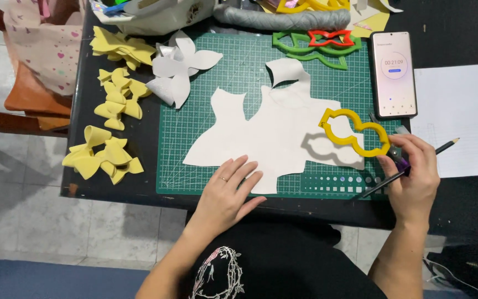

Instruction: Tracing bow shapes with a pencil and template and cutting them out with scissors.

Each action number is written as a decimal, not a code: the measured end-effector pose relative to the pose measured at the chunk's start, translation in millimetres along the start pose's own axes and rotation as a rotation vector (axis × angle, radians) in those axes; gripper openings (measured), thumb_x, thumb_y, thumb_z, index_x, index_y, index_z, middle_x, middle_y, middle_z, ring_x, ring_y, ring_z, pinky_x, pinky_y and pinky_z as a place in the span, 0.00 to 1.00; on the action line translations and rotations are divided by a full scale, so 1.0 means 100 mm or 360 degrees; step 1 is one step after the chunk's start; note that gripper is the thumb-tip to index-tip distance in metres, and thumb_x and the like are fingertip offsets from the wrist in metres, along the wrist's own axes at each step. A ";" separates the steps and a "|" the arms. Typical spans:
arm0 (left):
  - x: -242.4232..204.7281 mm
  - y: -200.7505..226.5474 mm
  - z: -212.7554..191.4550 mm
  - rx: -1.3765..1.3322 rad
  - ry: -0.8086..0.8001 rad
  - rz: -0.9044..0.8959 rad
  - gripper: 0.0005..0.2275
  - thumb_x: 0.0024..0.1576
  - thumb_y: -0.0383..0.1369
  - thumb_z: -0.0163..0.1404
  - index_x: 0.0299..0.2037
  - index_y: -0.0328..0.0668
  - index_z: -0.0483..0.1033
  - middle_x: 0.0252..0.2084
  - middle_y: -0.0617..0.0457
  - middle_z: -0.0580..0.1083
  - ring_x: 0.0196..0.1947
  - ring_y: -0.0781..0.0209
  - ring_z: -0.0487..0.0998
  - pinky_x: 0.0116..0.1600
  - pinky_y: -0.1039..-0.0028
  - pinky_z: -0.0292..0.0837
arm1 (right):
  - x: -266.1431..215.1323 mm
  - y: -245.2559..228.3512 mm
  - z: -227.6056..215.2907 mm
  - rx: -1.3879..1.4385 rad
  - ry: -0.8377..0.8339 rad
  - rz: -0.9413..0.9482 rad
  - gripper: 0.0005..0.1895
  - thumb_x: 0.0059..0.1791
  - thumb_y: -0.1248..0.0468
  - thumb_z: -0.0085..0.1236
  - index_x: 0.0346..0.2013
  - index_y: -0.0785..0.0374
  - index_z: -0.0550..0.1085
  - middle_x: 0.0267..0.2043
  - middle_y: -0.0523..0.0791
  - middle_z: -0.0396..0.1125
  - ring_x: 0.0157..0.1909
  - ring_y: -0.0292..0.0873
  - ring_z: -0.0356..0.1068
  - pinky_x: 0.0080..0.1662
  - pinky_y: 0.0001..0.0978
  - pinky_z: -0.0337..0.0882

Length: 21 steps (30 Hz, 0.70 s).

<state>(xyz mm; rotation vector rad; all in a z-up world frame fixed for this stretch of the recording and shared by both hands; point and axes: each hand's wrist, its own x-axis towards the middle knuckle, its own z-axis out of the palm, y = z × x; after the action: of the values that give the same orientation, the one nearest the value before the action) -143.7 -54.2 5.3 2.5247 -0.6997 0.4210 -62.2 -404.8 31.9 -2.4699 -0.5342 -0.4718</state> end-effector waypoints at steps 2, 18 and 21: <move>0.01 0.02 0.05 0.0021 0.0028 -0.0023 0.20 0.61 0.44 0.55 0.54 0.36 0.74 0.59 0.42 0.72 0.63 0.43 0.69 0.66 0.53 0.67 | 0.01 0.00 0.00 -0.0012 -0.0010 0.0024 0.16 0.60 0.67 0.57 0.58 0.78 0.73 0.59 0.61 0.66 0.62 0.61 0.66 0.64 0.51 0.68; 0.06 0.00 0.08 -0.0040 -0.0057 -0.0031 0.26 0.55 0.56 0.53 0.50 0.41 0.71 0.54 0.44 0.70 0.60 0.41 0.69 0.68 0.33 0.52 | 0.25 -0.06 -0.12 -0.0131 -0.0168 -0.0156 0.17 0.57 0.70 0.60 0.58 0.78 0.73 0.59 0.60 0.66 0.62 0.60 0.67 0.64 0.49 0.70; 0.07 -0.08 -0.01 -0.0136 -0.0162 0.0096 0.25 0.56 0.55 0.52 0.49 0.40 0.70 0.52 0.45 0.69 0.59 0.42 0.68 0.69 0.32 0.51 | 0.36 -0.09 -0.11 -0.0170 -0.0190 -0.0249 0.17 0.57 0.70 0.62 0.58 0.77 0.73 0.59 0.59 0.66 0.62 0.59 0.68 0.64 0.49 0.71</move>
<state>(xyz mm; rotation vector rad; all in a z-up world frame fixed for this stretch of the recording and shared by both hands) -134.2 -50.7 6.0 2.4629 -0.8168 0.2780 -38.0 -394.7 59.8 -2.5818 -0.7735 -0.4256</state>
